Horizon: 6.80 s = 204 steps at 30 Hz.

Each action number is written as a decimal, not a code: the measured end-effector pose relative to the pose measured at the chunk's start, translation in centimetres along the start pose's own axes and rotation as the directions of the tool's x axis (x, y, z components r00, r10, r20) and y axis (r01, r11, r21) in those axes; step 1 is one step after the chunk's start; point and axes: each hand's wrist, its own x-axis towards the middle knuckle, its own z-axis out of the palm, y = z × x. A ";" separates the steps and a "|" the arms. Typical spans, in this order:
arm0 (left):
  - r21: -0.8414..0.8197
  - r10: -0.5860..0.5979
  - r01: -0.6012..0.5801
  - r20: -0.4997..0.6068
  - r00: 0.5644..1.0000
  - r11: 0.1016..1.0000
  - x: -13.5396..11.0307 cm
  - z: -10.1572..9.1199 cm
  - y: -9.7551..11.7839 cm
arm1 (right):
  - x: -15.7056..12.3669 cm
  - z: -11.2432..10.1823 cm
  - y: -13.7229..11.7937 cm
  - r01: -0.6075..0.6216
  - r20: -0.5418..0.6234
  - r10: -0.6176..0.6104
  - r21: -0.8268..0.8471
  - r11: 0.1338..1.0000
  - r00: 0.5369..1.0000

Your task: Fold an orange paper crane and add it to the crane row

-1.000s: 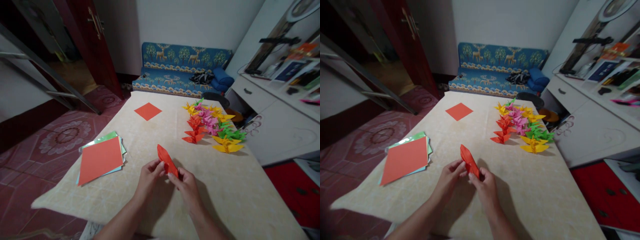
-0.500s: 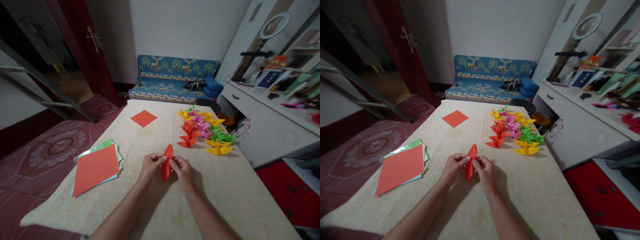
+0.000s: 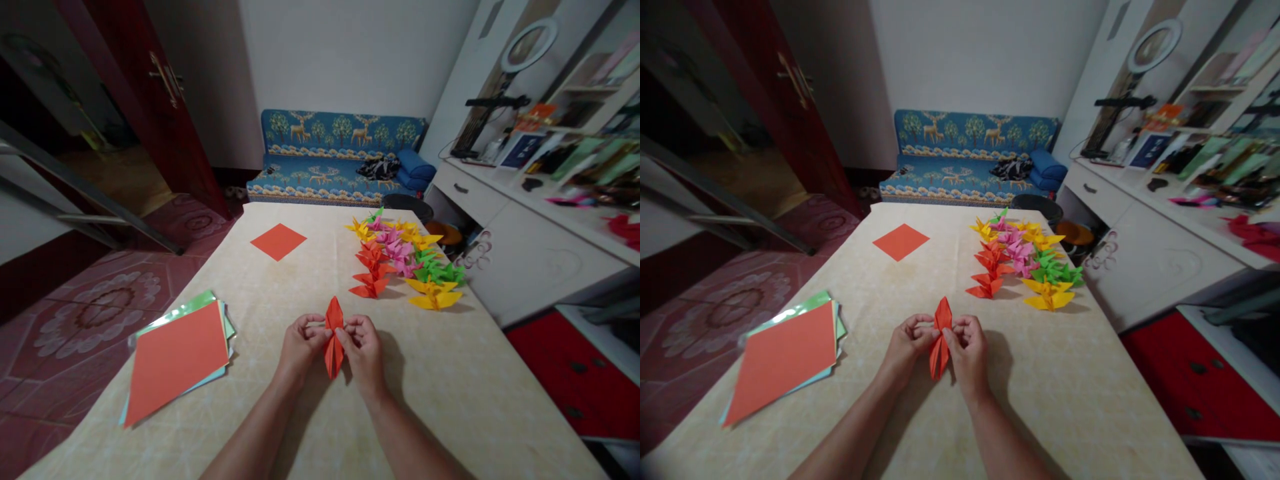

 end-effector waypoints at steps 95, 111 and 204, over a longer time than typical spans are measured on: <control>0.592 0.453 -0.474 0.197 0.869 0.652 -1.9 1.4 -1.3 | -0.3 -0.2 -0.3 0.220 0.035 -0.224 -0.387 0.896 0.974; 0.505 0.527 -0.491 0.080 0.846 0.710 -2.0 0.7 -0.6 | -0.2 -0.9 0.6 0.026 0.083 -0.021 -0.060 0.998 0.996; 0.028 -0.050 0.049 0.057 0.997 0.998 -0.9 0.0 0.2 | -0.3 -1.0 -0.5 -0.126 0.209 0.098 0.125 0.984 0.973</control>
